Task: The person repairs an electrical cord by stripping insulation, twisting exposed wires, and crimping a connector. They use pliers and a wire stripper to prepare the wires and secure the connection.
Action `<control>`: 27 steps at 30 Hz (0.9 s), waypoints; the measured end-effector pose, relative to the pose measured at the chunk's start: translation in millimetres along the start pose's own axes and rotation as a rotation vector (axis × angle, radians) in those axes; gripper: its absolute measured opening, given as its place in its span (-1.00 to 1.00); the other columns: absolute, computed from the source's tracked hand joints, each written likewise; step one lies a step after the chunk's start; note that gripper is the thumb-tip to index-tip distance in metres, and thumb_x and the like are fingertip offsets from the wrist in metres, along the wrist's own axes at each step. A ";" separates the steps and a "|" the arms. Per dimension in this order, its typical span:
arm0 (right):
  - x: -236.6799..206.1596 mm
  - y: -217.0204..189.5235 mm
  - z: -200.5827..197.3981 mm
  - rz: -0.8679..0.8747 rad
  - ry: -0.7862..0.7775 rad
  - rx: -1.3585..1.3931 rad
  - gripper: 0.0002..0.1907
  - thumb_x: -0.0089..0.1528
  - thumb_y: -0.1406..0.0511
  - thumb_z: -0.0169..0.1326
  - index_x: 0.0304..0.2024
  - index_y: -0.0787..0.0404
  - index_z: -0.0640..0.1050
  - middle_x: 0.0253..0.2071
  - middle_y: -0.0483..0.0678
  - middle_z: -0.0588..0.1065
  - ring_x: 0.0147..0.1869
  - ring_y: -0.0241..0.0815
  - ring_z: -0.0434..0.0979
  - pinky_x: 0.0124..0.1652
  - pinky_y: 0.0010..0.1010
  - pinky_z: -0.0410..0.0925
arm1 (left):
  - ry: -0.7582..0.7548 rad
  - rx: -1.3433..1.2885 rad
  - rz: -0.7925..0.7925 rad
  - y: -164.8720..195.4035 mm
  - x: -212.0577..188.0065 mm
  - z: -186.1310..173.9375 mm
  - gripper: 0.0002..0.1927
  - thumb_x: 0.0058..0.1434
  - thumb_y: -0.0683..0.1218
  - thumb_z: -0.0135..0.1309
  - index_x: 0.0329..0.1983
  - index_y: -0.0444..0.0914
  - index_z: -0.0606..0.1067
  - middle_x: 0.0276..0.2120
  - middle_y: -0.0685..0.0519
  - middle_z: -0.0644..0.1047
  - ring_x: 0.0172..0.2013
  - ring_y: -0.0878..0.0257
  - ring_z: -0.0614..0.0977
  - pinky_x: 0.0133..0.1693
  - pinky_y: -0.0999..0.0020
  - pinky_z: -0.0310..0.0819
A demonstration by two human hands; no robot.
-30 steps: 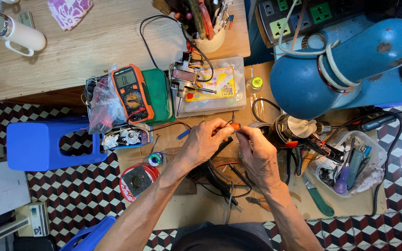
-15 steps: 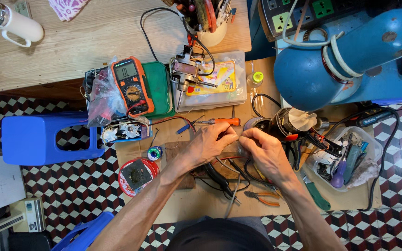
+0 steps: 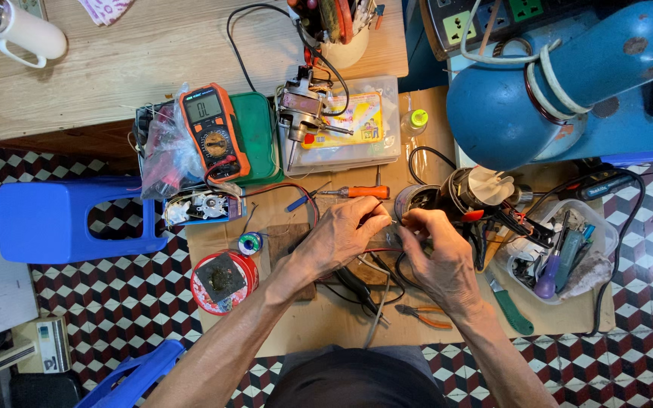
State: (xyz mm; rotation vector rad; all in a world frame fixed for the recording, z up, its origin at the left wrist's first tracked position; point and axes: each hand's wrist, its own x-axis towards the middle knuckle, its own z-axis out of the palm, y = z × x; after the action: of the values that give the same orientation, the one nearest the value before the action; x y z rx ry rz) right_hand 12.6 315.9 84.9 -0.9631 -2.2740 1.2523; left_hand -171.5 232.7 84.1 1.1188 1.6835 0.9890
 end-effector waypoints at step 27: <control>-11.7 9.4 -11.0 0.168 -0.050 0.154 -0.78 0.33 0.30 0.08 -0.03 0.31 0.53 -0.20 -0.02 0.57 -0.14 -0.26 0.60 -0.18 -0.45 0.50 | -0.056 -0.007 0.060 13.8 -7.3 1.1 -0.78 0.37 -0.05 0.05 -0.14 -0.32 0.53 -0.32 -0.08 0.55 -0.32 0.16 0.63 -0.25 0.26 0.51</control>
State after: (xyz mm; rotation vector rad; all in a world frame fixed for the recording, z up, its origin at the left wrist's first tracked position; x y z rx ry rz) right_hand 31.0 317.5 82.9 -1.0951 -2.1326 1.5131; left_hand -165.1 229.8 98.1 1.1876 1.6087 0.9915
